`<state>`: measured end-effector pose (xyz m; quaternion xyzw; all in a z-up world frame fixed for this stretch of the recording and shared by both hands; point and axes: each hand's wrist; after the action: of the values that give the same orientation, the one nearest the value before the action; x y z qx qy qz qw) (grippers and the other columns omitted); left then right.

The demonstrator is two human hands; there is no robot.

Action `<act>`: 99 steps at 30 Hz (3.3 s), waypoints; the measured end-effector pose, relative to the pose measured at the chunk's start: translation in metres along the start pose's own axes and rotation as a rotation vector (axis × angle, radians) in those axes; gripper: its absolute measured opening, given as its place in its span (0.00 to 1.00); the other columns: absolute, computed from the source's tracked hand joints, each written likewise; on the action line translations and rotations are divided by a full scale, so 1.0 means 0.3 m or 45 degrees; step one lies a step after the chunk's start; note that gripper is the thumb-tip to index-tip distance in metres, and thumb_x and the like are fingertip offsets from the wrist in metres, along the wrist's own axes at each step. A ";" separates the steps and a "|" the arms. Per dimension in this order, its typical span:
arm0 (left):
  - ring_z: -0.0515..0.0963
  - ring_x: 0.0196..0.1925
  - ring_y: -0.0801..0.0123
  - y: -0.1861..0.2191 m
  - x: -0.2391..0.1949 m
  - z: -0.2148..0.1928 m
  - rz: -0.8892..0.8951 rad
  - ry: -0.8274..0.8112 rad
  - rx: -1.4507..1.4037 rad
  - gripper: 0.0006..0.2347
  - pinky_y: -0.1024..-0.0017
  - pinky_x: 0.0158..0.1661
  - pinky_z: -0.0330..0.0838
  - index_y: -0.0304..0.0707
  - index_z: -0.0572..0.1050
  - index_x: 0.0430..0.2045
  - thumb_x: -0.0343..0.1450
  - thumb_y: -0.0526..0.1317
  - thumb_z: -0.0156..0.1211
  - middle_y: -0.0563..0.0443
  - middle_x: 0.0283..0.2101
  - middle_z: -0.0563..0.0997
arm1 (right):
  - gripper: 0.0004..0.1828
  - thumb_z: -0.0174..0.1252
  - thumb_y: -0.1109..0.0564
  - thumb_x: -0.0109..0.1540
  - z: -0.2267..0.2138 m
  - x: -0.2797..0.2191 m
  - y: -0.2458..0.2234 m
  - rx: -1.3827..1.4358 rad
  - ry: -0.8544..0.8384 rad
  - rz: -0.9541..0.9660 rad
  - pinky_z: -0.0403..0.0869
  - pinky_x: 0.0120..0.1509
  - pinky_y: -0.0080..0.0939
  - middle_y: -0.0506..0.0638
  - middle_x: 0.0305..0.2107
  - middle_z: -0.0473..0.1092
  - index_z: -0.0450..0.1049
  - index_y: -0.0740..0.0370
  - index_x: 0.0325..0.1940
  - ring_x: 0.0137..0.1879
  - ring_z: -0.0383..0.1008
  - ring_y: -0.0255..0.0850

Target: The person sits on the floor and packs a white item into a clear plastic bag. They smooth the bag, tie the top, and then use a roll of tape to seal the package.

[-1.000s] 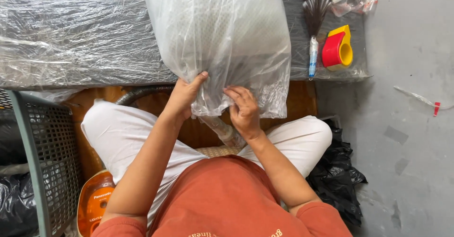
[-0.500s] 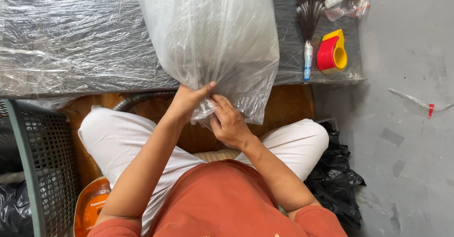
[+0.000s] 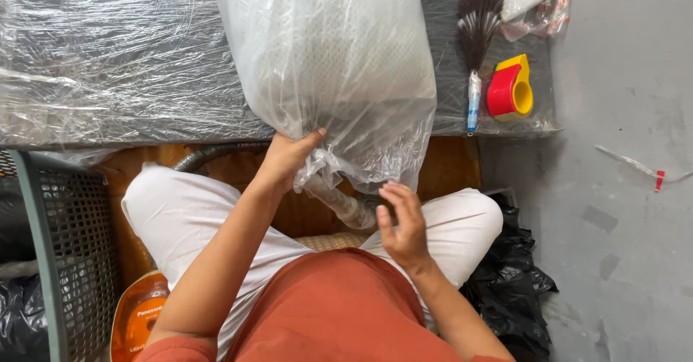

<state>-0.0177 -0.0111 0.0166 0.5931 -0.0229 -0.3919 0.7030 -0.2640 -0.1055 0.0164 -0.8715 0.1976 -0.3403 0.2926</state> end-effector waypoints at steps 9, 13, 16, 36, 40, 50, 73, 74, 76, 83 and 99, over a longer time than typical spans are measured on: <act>0.75 0.61 0.49 0.059 -0.044 0.022 -0.031 -0.006 0.032 0.36 0.49 0.57 0.71 0.22 0.64 0.63 0.63 0.43 0.76 0.29 0.57 0.75 | 0.18 0.48 0.52 0.69 0.117 -0.007 -0.025 -0.003 0.088 -0.185 0.57 0.76 0.62 0.67 0.65 0.60 0.66 0.70 0.55 0.74 0.57 0.67; 0.74 0.61 0.46 0.064 -0.045 0.033 0.000 -0.009 0.025 0.36 0.47 0.58 0.70 0.19 0.63 0.63 0.64 0.42 0.75 0.26 0.58 0.73 | 0.08 0.44 0.56 0.71 0.152 0.032 0.033 -0.072 0.044 -0.041 0.63 0.71 0.57 0.62 0.61 0.62 0.64 0.64 0.43 0.68 0.63 0.63; 0.74 0.61 0.49 0.043 -0.041 0.019 -0.001 0.004 0.026 0.35 0.49 0.58 0.69 0.20 0.63 0.63 0.64 0.42 0.75 0.27 0.57 0.74 | 0.05 0.46 0.59 0.70 0.127 0.091 0.024 -0.122 0.152 -0.086 0.64 0.71 0.58 0.63 0.62 0.60 0.63 0.64 0.43 0.70 0.61 0.63; 0.76 0.57 0.54 0.010 -0.014 -0.003 0.003 -0.018 -0.004 0.34 0.50 0.57 0.69 0.22 0.65 0.62 0.65 0.42 0.75 0.31 0.55 0.76 | 0.09 0.55 0.67 0.64 0.050 0.210 -0.034 1.408 0.665 0.849 0.76 0.58 0.35 0.50 0.38 0.77 0.81 0.61 0.42 0.44 0.75 0.36; 0.75 0.59 0.52 0.013 -0.009 0.003 0.019 -0.042 -0.006 0.34 0.50 0.58 0.69 0.23 0.64 0.63 0.66 0.42 0.75 0.31 0.57 0.75 | 0.08 0.58 0.56 0.67 0.114 0.245 0.072 1.556 0.354 1.098 0.79 0.60 0.47 0.52 0.44 0.78 0.78 0.60 0.47 0.50 0.79 0.42; 0.74 0.59 0.51 0.011 -0.013 -0.007 0.048 -0.063 -0.028 0.33 0.50 0.59 0.68 0.22 0.64 0.63 0.66 0.41 0.74 0.30 0.57 0.75 | 0.08 0.63 0.53 0.59 0.213 0.463 0.286 2.038 0.530 1.228 0.74 0.65 0.61 0.51 0.38 0.80 0.81 0.58 0.38 0.48 0.80 0.51; 0.74 0.60 0.53 -0.017 -0.004 0.007 0.023 -0.095 -0.053 0.36 0.50 0.59 0.69 0.24 0.62 0.64 0.65 0.41 0.76 0.30 0.58 0.74 | 0.08 0.65 0.63 0.56 0.274 0.268 -0.106 1.135 -0.193 1.436 0.73 0.27 0.32 0.45 0.25 0.68 0.75 0.57 0.37 0.27 0.66 0.34; 0.74 0.60 0.52 -0.018 -0.001 0.010 0.018 -0.094 -0.048 0.37 0.50 0.60 0.69 0.24 0.62 0.64 0.64 0.41 0.77 0.30 0.58 0.74 | 0.07 0.60 0.65 0.57 0.290 0.252 -0.100 1.015 -0.186 1.352 0.77 0.28 0.34 0.46 0.28 0.66 0.73 0.58 0.38 0.30 0.68 0.36; 0.75 0.61 0.54 0.040 -0.028 0.016 0.013 -0.104 -0.013 0.38 0.53 0.60 0.68 0.24 0.62 0.63 0.63 0.45 0.78 0.30 0.58 0.75 | 0.09 0.61 0.61 0.56 0.298 0.222 -0.054 0.624 -0.337 1.101 0.78 0.36 0.45 0.54 0.32 0.72 0.75 0.58 0.41 0.38 0.74 0.47; 0.75 0.58 0.53 0.110 -0.077 0.026 -0.008 -0.258 0.108 0.39 0.52 0.61 0.68 0.20 0.66 0.60 0.58 0.44 0.81 0.29 0.55 0.77 | 0.22 0.53 0.38 0.60 0.336 0.251 -0.138 -0.434 -0.756 0.780 0.79 0.48 0.61 0.60 0.31 0.78 0.77 0.60 0.35 0.43 0.81 0.60; 0.79 0.53 0.55 -0.126 0.074 0.007 0.045 -0.103 0.044 0.30 0.52 0.54 0.72 0.21 0.69 0.56 0.60 0.35 0.72 0.33 0.49 0.79 | 0.26 0.70 0.39 0.63 -0.031 0.265 0.161 -0.035 0.238 0.721 0.77 0.55 0.42 0.50 0.39 0.72 0.70 0.58 0.52 0.46 0.77 0.39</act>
<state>-0.0232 -0.0253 -0.0245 0.5885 -0.0686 -0.4025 0.6978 -0.2228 -0.1885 0.0287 -0.7506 0.4636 -0.3210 0.3445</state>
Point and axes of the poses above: each hand's wrist, its own x-axis towards the middle knuckle, its own z-axis out of the palm, y = z × x
